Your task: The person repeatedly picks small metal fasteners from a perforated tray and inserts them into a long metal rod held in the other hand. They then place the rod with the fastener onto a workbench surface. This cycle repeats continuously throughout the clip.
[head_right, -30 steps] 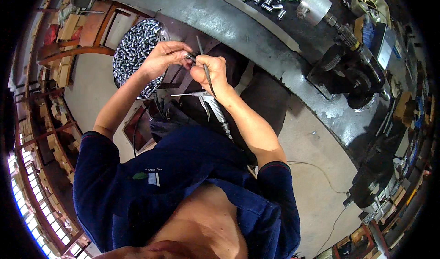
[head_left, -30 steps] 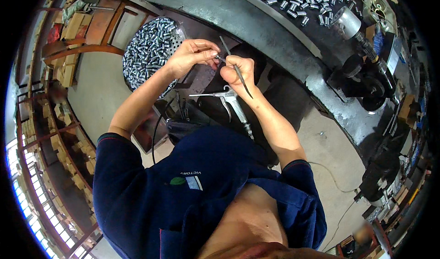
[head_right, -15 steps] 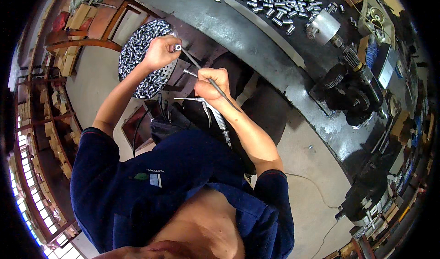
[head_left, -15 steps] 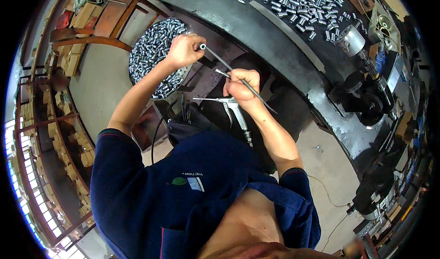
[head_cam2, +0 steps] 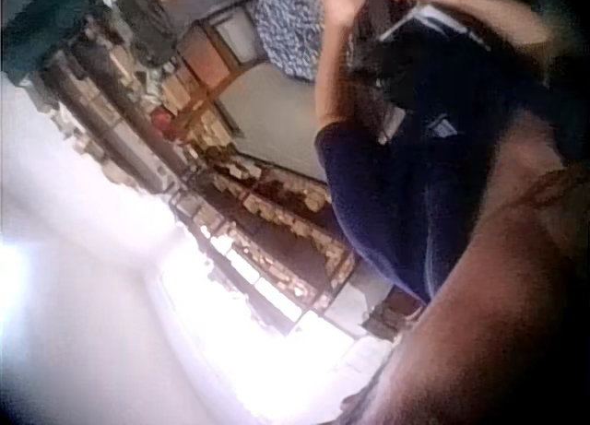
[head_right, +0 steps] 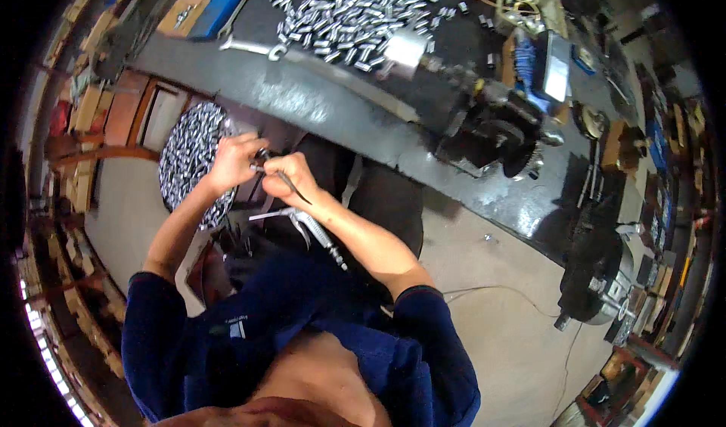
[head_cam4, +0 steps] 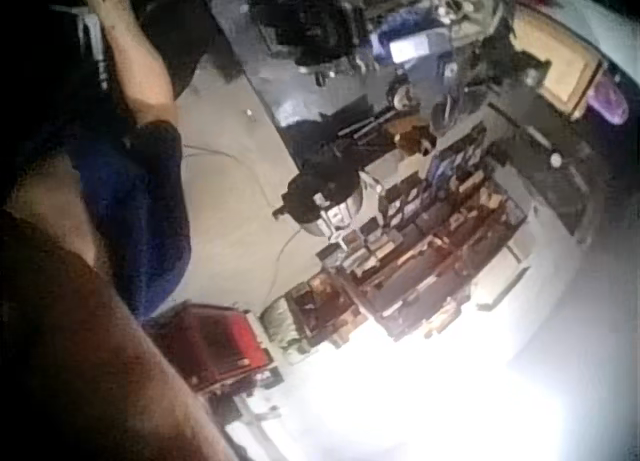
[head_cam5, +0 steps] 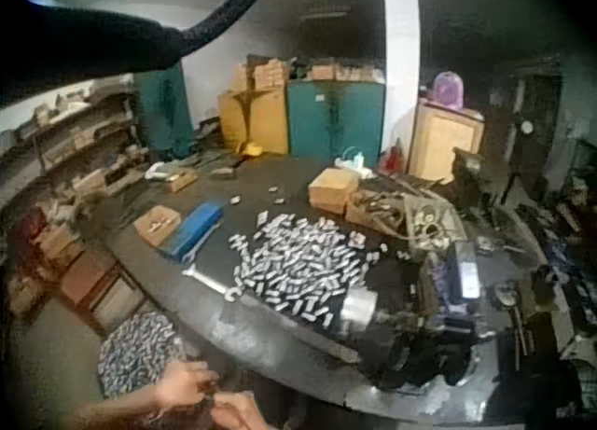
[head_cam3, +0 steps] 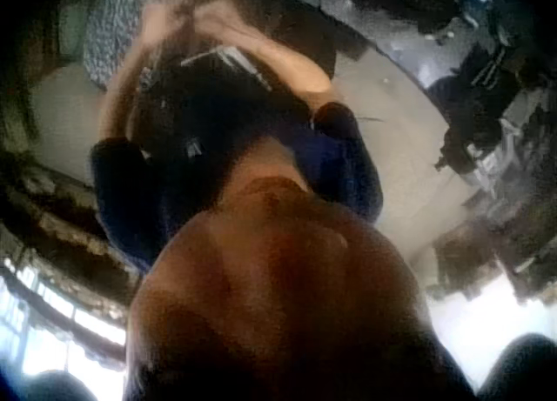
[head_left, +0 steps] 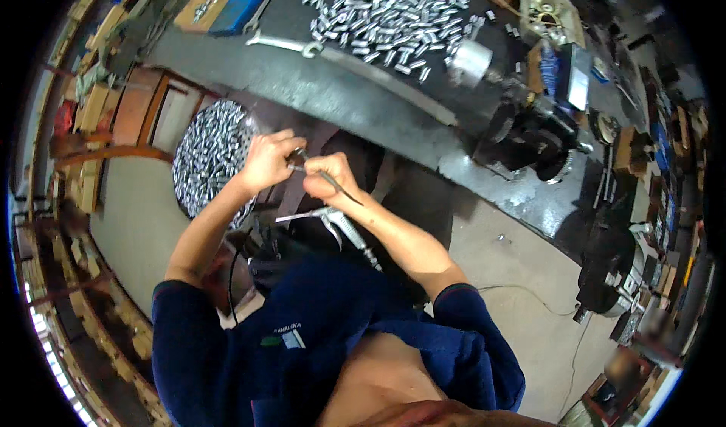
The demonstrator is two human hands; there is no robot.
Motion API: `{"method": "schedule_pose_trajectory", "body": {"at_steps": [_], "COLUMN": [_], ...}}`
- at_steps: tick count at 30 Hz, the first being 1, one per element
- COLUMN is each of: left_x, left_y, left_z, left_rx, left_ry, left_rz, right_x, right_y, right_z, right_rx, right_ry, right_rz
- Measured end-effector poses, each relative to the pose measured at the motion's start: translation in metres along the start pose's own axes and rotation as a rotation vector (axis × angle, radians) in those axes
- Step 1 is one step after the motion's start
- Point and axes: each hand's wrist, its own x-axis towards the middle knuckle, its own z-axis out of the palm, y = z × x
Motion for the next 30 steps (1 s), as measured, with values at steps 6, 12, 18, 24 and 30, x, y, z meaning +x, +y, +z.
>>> {"method": "schedule_pose_trajectory", "body": {"at_steps": [6, 12, 18, 24, 30], "left_x": [0.022, 0.122, 0.196, 0.130, -0.038], "left_y": [-0.047, -0.001, 0.027, -0.009, -0.156], "left_z": [-0.028, -0.042, -0.038, -0.049, -0.018], "left_rx": [0.100, 0.076, -0.550, -0.266, 0.009], "left_ry": [0.126, 0.152, 0.239, 0.325, 0.166], "left_rz": [-0.200, 0.021, -0.095, -0.149, -0.357], "right_x": [0.000, -0.001, -0.001, -0.003, -0.001], "right_y": [-0.010, -0.005, -0.002, 0.000, -0.012], "right_z": [-0.013, -0.006, -0.007, -0.008, -0.006], "right_rx": [0.159, 0.279, 0.226, 0.217, 0.164], "right_ry": [0.027, -0.029, 0.022, 0.073, 0.065], "right_rz": [0.056, 0.146, 0.153, 0.129, 0.135]}}
